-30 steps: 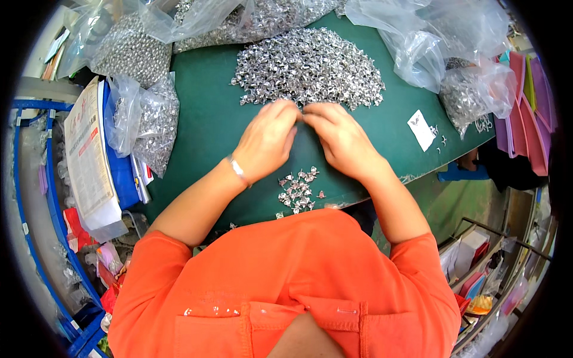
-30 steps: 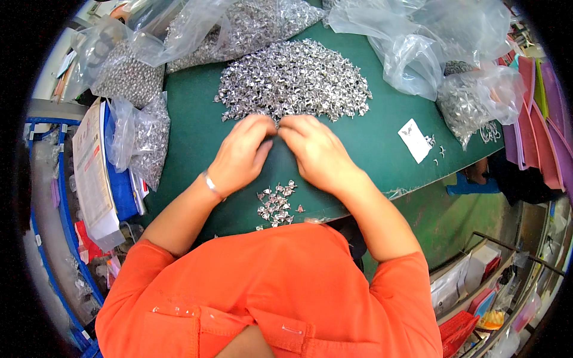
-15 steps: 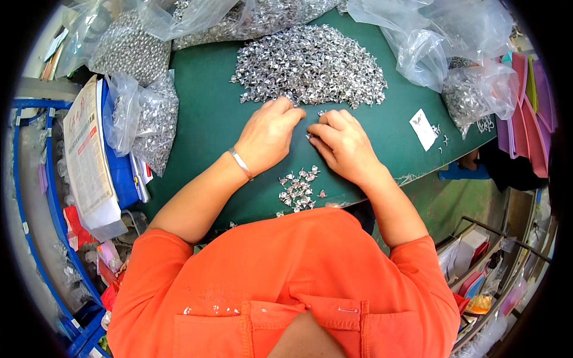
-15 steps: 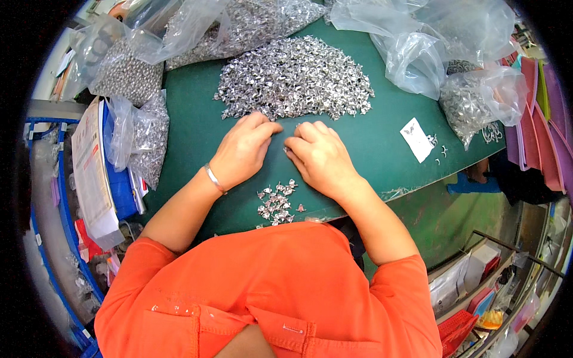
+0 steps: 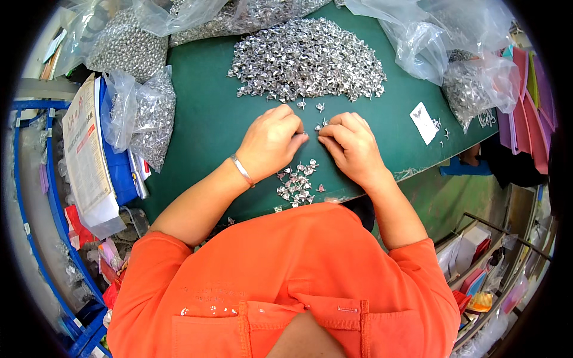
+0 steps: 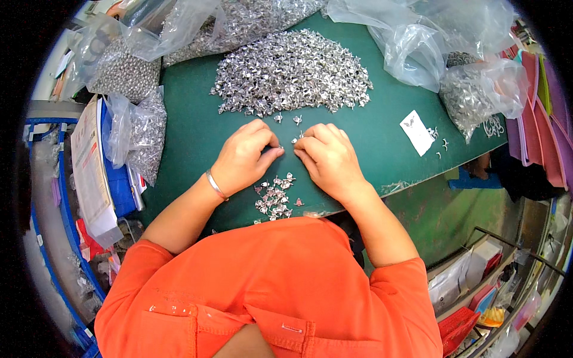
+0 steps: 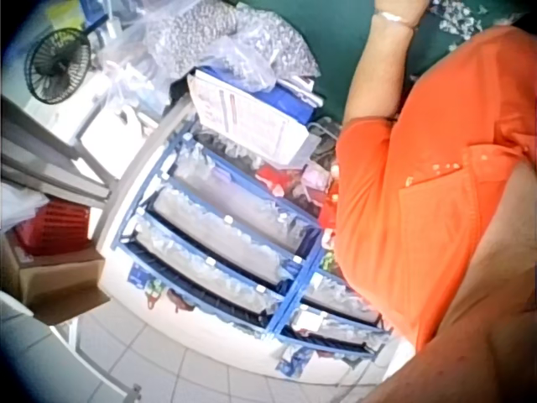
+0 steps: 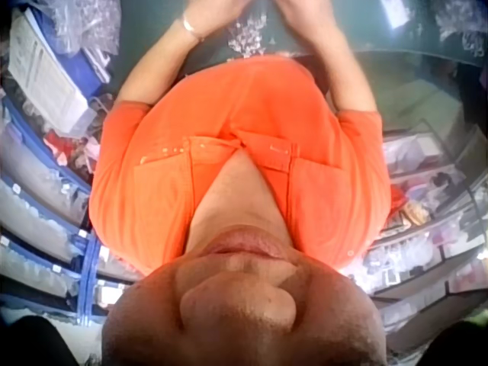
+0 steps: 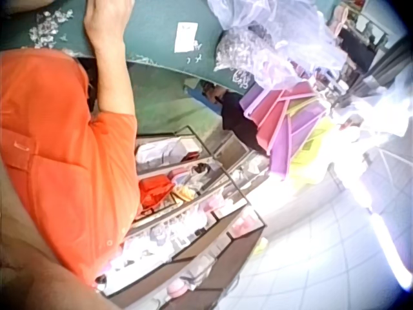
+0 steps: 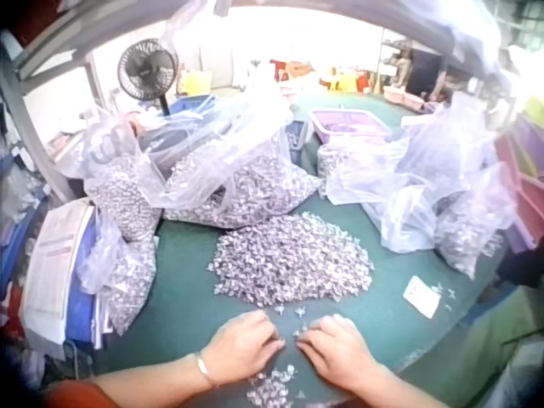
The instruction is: The person repeatedly picks up small silver metal fasteners and a tiny pin from a pile on a green workbench, inserts the pin into the fastener, and places the assembled unit into a separate pile. The person occasionally gathers the assembled fasteners into their hands and returns them to the pile.
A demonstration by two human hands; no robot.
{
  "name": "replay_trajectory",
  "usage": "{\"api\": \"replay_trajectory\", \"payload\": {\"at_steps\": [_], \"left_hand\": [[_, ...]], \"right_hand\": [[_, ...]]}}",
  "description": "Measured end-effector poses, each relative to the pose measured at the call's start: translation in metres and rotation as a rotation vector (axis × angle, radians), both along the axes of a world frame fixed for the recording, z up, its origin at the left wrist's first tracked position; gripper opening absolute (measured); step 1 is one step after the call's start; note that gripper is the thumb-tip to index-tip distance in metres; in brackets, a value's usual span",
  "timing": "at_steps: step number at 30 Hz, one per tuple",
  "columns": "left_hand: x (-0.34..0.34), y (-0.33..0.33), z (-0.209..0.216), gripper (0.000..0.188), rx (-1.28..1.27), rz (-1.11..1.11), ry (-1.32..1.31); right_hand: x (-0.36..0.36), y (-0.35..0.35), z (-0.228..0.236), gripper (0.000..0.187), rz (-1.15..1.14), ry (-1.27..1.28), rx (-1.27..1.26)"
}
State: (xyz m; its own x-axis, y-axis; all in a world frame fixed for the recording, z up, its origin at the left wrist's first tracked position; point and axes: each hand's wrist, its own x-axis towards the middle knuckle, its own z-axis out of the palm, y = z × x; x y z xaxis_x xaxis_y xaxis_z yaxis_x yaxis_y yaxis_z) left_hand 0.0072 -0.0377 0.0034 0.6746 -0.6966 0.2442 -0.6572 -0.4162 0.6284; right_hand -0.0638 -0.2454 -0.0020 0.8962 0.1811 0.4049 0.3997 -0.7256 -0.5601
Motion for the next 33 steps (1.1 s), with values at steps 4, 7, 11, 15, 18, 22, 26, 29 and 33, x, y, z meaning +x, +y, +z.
{"api": "replay_trajectory", "payload": {"at_steps": [4, 7, 11, 15, 18, 22, 26, 29, 33], "left_hand": [[-0.003, 0.008, 0.003, 0.007, -0.050, 0.079, -0.032], [-0.001, 0.013, 0.008, 0.008, -0.049, 0.174, 0.025], [-0.007, 0.008, 0.011, 0.012, -0.086, 0.198, 0.082], [-0.011, 0.008, 0.007, 0.016, -0.070, 0.194, 0.096], [-0.019, 0.003, 0.007, 0.023, -0.050, 0.123, 0.096], [-0.016, -0.002, -0.002, 0.019, -0.045, 0.060, -0.073], [-0.020, 0.010, 0.013, 0.011, -0.087, 0.086, 0.050], [-0.033, 0.016, 0.022, 0.008, -0.081, 0.078, 0.125], [-0.048, 0.018, 0.019, 0.012, -0.108, 0.027, 0.161]], "right_hand": [[-0.009, -0.009, 0.002, 0.014, -0.124, 0.048, 0.154], [-0.007, -0.014, 0.004, 0.012, -0.139, 0.031, 0.154], [0.011, 0.003, 0.000, 0.015, -0.091, -0.039, -0.017], [0.014, 0.006, -0.003, 0.013, -0.058, -0.017, -0.083], [0.011, 0.008, -0.002, 0.010, -0.012, -0.062, -0.053], [-0.004, -0.001, 0.008, 0.008, 0.213, 0.089, 0.025], [-0.007, -0.026, 0.007, 0.011, -0.072, 0.041, 0.163], [-0.001, -0.027, 0.005, 0.010, -0.118, 0.053, 0.177], [0.012, -0.009, -0.002, 0.014, -0.063, -0.003, -0.032]]}}
